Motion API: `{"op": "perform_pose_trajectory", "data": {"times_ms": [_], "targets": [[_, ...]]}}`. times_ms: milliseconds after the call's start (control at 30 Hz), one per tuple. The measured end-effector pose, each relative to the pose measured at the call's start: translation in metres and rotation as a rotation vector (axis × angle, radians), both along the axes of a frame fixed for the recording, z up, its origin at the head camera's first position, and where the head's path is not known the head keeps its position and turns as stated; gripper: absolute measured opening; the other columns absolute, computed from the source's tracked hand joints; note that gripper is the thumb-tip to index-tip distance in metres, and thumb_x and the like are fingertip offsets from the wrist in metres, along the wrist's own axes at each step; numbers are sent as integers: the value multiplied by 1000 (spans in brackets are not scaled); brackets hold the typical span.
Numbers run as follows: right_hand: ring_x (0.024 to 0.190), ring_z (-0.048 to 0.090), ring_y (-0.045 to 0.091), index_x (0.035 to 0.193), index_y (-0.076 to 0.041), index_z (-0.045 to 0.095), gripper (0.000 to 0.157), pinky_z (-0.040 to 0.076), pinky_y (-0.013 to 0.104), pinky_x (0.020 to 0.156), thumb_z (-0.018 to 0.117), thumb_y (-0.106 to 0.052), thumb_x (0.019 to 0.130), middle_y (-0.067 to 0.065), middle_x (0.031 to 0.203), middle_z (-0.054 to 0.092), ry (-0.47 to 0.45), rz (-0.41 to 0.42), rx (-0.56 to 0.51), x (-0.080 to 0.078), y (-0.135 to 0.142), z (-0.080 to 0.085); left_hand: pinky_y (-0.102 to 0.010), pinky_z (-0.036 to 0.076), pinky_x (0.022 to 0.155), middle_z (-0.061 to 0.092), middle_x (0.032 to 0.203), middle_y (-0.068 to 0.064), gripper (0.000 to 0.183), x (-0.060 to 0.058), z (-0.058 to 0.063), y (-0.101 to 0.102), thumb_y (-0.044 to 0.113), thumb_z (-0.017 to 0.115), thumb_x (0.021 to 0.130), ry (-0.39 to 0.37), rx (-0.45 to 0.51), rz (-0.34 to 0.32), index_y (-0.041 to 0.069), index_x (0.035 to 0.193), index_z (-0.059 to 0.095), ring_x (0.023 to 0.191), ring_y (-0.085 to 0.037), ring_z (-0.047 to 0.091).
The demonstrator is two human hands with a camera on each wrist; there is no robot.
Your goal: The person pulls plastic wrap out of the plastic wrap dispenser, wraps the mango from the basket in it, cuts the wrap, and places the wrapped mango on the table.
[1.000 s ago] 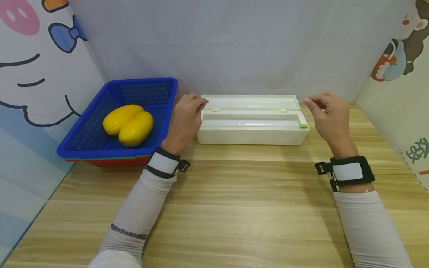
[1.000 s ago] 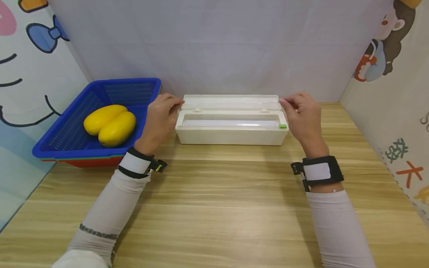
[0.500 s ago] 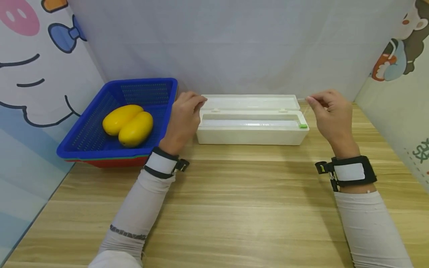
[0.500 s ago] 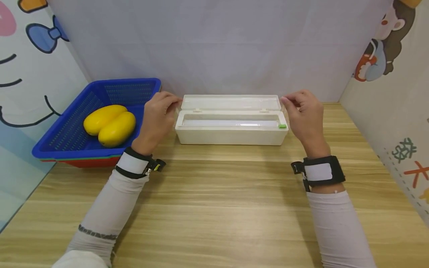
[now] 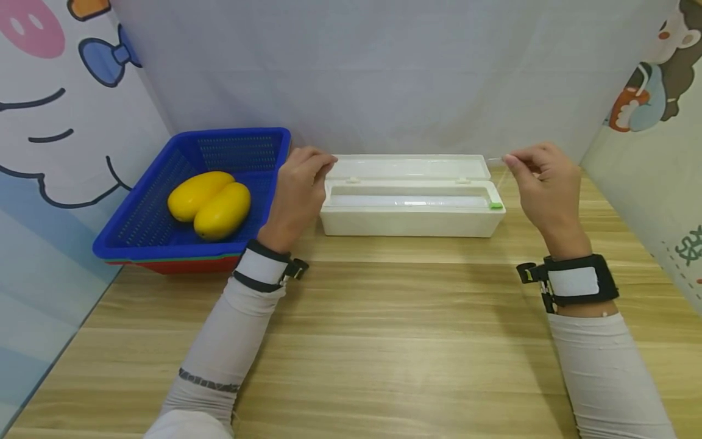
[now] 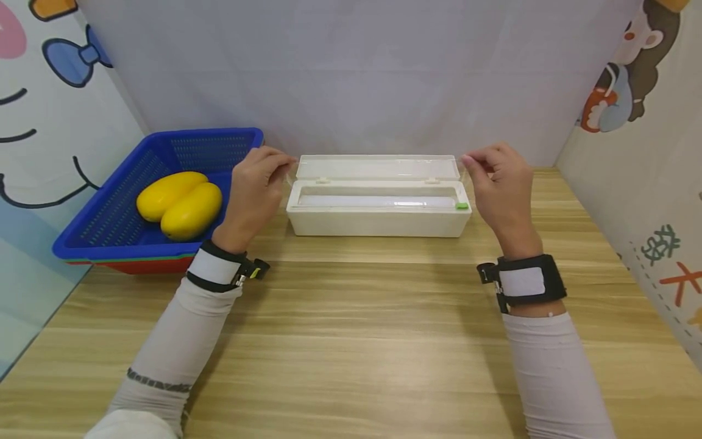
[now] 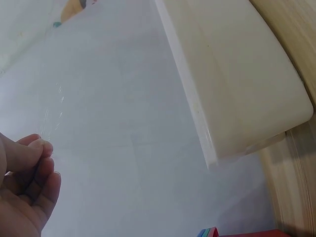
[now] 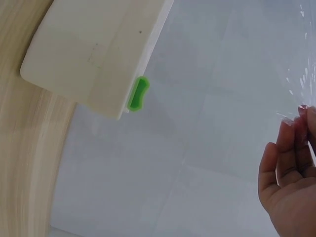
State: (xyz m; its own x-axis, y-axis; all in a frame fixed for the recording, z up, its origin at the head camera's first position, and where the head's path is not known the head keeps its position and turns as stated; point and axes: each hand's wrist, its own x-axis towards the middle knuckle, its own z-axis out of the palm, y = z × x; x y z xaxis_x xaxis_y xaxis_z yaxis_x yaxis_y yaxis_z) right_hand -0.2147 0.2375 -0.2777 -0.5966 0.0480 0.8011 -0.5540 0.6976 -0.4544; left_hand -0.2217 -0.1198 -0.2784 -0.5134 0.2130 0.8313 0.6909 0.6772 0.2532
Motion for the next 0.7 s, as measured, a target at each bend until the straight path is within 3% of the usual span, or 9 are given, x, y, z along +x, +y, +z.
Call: {"op": "perform_pose_trajectory", "data": {"times_ms": [167,467,700], "targets": [[75,48,-2,86,10,71,16,38,9,70,68,-6,86,4,79,59,11,6,-1,2,0,3,-40,53,73,66,87,-19,13,2,3,1,-8,60,88,8,11,-8,-7,93,72,83,-28,55],[74,49,-1,84,10,72,13,39,10,68,70,-3,84,-17,80,51,27,13,-39,3,0,7,-39,53,70,65,86,-19,14,5,8,0,-10,60,87,19,11,-12,-8,93,72,82,-27,54],[75,49,-3,84,10,72,14,39,9,69,70,-4,84,-20,80,49,25,7,-33,7,0,11,-38,54,73,64,88,-19,13,8,10,-1,-9,60,87,33,7,-14,-8,93,72,84,-26,53]]}}
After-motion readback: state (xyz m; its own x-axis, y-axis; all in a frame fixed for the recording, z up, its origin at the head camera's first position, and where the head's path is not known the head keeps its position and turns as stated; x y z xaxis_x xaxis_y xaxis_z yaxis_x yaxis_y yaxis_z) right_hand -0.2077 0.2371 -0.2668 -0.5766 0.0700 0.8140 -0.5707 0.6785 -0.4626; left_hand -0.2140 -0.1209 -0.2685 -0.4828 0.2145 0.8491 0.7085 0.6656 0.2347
